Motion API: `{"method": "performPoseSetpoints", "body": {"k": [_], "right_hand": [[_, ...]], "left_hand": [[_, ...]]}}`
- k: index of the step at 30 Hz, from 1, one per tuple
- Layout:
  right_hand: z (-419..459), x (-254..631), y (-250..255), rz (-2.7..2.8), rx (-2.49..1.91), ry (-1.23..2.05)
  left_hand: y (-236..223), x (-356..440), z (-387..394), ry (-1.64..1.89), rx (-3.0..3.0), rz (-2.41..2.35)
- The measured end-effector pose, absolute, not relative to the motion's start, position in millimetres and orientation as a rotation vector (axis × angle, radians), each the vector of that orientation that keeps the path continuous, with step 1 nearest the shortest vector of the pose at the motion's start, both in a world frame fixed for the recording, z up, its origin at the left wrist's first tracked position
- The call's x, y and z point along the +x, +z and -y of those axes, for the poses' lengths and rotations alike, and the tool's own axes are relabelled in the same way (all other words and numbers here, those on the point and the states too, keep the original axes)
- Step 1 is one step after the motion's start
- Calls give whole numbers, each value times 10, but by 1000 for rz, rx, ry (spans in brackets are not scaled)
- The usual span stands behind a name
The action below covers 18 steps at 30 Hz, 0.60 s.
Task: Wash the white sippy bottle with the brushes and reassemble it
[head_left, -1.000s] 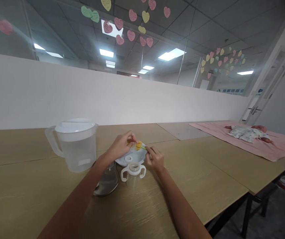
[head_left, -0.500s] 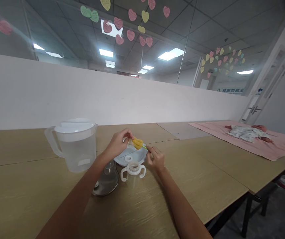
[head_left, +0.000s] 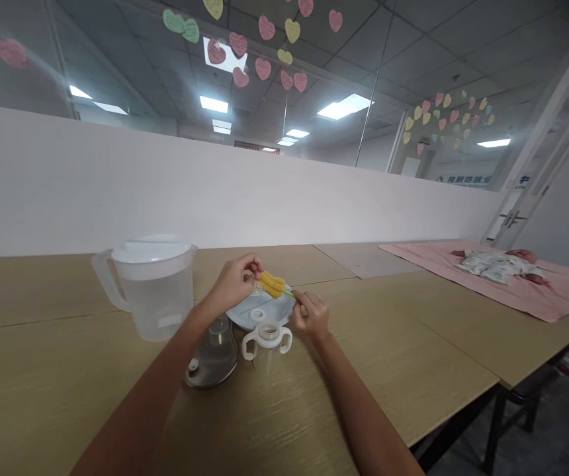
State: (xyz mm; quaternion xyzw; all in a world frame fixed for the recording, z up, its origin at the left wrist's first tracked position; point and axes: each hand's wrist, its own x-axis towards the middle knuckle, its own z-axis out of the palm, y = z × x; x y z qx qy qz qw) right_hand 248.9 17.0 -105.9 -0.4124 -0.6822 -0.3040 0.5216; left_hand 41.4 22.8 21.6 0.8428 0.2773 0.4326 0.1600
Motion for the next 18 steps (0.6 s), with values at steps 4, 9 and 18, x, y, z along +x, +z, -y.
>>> {"method": "performPoseSetpoints", "body": {"k": [4, 9, 18], "right_hand": [[-174, 2522, -1076, 1635, -1014, -720], [-172, 2547, -1080, 1657, -1037, -735], [-161, 2564, -1074, 1666, -1058, -768]], "left_hand": [[292, 259, -209, 979, 2609, -1090], [215, 89, -256, 327, 2588, -1461], [15, 134, -286, -252, 2248, -1626]]}}
